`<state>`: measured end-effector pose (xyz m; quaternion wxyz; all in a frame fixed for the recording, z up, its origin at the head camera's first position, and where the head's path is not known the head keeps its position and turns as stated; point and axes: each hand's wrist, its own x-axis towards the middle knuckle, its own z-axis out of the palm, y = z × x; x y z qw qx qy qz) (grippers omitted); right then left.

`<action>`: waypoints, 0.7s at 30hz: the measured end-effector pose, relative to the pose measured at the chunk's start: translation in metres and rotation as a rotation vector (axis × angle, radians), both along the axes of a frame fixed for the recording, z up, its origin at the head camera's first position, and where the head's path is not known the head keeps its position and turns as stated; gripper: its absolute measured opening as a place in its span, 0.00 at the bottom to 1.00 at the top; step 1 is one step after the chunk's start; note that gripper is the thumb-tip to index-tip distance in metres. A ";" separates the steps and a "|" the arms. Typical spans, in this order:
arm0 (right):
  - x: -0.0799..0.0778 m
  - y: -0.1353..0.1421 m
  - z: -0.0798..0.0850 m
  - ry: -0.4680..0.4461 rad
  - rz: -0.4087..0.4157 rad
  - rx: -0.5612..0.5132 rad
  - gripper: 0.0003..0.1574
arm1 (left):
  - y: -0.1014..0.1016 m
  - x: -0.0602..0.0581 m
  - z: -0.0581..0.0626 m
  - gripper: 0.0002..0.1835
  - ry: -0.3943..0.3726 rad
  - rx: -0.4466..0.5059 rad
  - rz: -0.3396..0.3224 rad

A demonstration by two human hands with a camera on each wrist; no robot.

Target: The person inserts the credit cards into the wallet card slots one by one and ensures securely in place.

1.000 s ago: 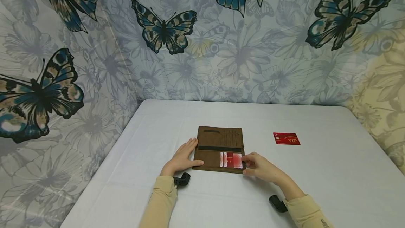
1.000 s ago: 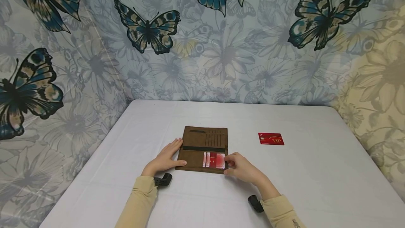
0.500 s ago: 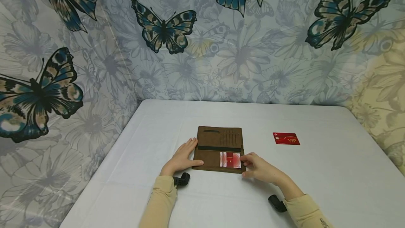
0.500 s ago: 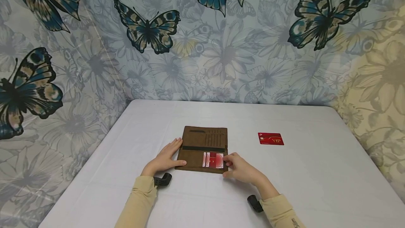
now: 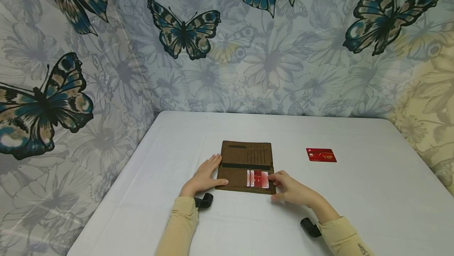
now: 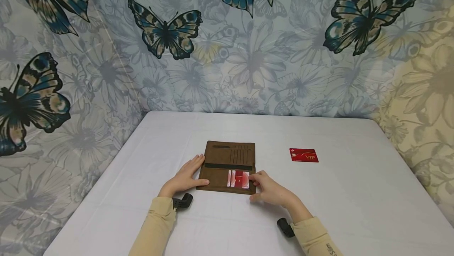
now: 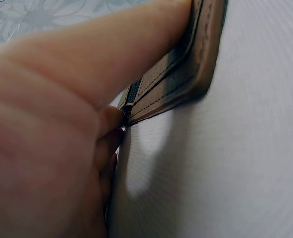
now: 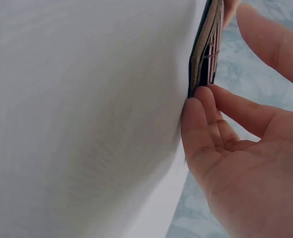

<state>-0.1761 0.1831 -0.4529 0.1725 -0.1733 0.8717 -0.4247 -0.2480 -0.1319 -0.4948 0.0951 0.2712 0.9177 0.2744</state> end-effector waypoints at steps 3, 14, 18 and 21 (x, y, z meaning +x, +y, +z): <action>0.000 0.000 0.000 -0.019 0.003 -0.007 0.41 | 0.001 0.000 0.000 0.51 -0.001 -0.003 0.000; -0.001 0.004 -0.003 -0.042 0.034 -0.032 0.46 | 0.001 -0.002 -0.001 0.51 0.002 0.004 0.001; -0.001 0.004 -0.003 -0.045 0.049 -0.033 0.47 | 0.000 -0.001 0.000 0.51 0.003 0.003 0.000; 0.000 0.004 -0.002 -0.045 0.063 -0.035 0.48 | 0.000 -0.001 0.000 0.51 0.002 0.000 0.000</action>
